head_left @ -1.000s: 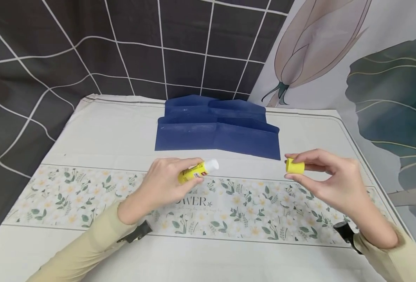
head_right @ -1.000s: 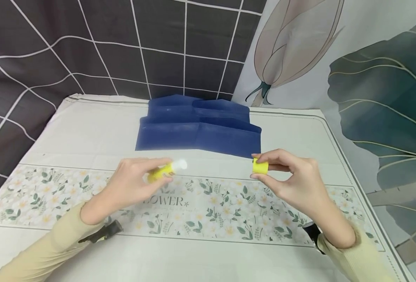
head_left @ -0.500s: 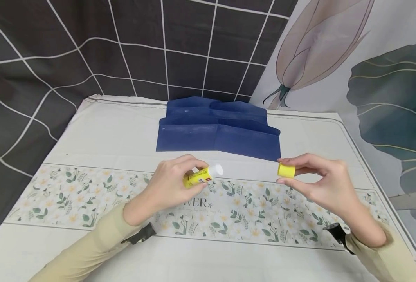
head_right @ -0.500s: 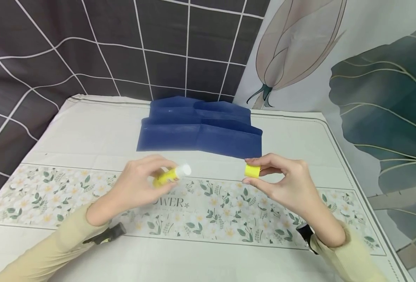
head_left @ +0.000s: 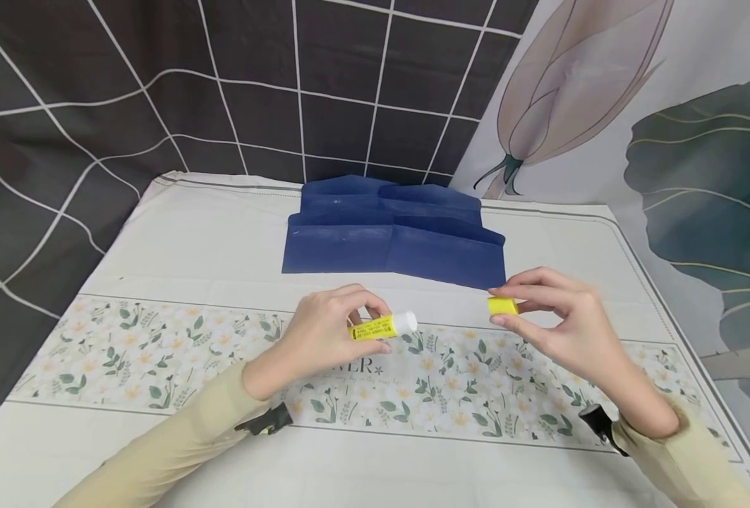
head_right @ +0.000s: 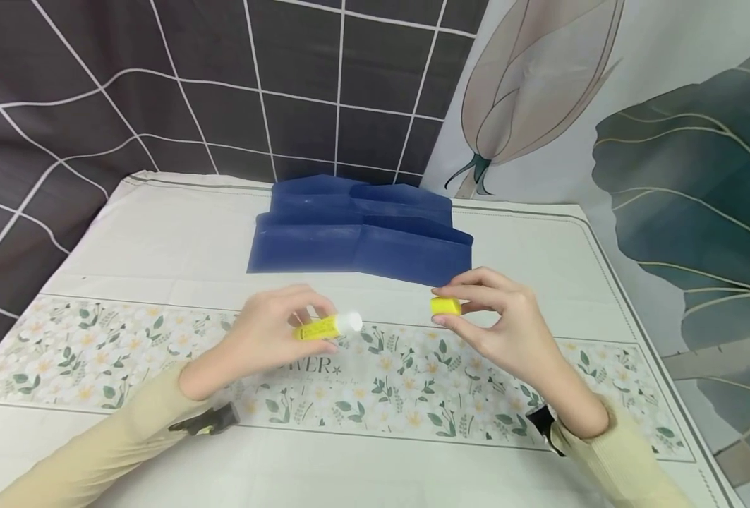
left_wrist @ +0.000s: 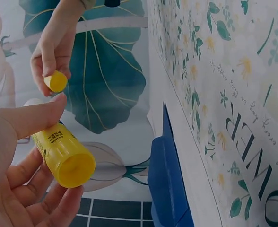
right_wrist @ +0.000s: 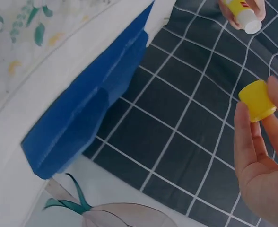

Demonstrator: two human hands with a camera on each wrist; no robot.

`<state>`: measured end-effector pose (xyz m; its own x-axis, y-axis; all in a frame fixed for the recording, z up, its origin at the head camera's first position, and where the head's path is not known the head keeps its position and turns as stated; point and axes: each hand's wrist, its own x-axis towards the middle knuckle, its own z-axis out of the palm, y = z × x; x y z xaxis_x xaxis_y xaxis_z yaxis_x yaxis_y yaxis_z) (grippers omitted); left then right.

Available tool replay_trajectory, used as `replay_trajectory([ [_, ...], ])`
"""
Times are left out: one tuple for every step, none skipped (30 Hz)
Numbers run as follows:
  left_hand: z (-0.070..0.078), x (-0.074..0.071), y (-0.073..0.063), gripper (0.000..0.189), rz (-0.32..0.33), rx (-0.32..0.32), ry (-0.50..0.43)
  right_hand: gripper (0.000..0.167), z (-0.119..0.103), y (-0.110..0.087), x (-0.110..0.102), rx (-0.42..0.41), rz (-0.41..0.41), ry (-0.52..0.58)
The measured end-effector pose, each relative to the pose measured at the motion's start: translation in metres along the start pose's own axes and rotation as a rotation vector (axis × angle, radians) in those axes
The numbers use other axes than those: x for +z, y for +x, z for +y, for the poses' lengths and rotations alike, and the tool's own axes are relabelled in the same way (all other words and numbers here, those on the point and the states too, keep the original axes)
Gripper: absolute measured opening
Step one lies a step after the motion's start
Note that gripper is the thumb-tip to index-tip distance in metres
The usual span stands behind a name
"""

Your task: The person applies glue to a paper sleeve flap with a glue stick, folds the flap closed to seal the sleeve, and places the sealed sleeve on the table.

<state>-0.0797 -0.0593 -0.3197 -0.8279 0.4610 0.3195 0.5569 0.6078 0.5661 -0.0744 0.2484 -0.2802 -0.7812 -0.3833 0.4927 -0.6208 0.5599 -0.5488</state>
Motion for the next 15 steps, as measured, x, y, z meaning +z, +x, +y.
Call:
replay_trajectory([
  [0.0, 0.001, 0.001, 0.038, -0.012, -0.007, 0.004, 0.04, 0.001, -0.001, 0.001, 0.004, -0.003, 0.006],
  [0.0, 0.002, 0.001, 0.038, -0.024, -0.012, 0.009, 0.041, 0.003, -0.002, 0.002, 0.005, -0.007, 0.011],
  [0.0, 0.002, 0.001, 0.038, -0.037, -0.021, 0.015, 0.041, 0.005, -0.003, 0.003, 0.009, -0.011, 0.022],
  [0.0, 0.003, 0.002, 0.039, -0.049, -0.029, 0.019, 0.042, 0.007, -0.004, 0.004, 0.02, -0.016, 0.034],
  [0.0, 0.004, 0.002, 0.039, -0.061, -0.039, 0.022, 0.043, 0.009, -0.006, 0.005, 0.03, -0.019, 0.041],
  [0.0, 0.004, 0.002, 0.04, -0.07, -0.045, 0.023, 0.044, 0.011, -0.007, 0.006, 0.041, -0.021, 0.049],
  [0.0, 0.005, 0.002, 0.041, -0.078, -0.051, 0.022, 0.045, 0.012, -0.008, 0.006, 0.054, -0.024, 0.052],
  [0.0, 0.006, 0.002, 0.043, -0.082, -0.055, 0.024, 0.047, 0.014, -0.01, 0.007, 0.067, -0.028, 0.05],
  [0.0, 0.007, 0.001, 0.044, -0.082, -0.055, 0.024, 0.047, 0.016, -0.011, 0.007, 0.083, -0.03, 0.049],
  [0.0, 0.007, 0.001, 0.046, -0.08, -0.051, 0.022, 0.047, 0.017, -0.013, 0.008, 0.096, -0.032, 0.043],
  [0.0, 0.008, 0.001, 0.046, -0.076, -0.043, 0.017, 0.048, 0.019, -0.014, 0.008, 0.104, -0.033, 0.035],
  [0.0, 0.009, 0.0, 0.046, -0.07, -0.032, 0.014, 0.047, 0.021, -0.015, 0.008, 0.11, -0.038, 0.024],
  [0.0, 0.01, 0.0, 0.045, -0.062, -0.023, 0.01, 0.047, 0.024, -0.017, 0.008, 0.115, -0.043, 0.009],
  [0.0, 0.01, -0.001, 0.044, -0.055, -0.014, 0.004, 0.046, 0.026, -0.019, 0.008, 0.12, -0.049, -0.006],
  [0.001, 0.011, -0.001, 0.043, -0.046, -0.004, -0.006, 0.045, 0.03, -0.02, 0.008, 0.126, -0.054, -0.02],
])
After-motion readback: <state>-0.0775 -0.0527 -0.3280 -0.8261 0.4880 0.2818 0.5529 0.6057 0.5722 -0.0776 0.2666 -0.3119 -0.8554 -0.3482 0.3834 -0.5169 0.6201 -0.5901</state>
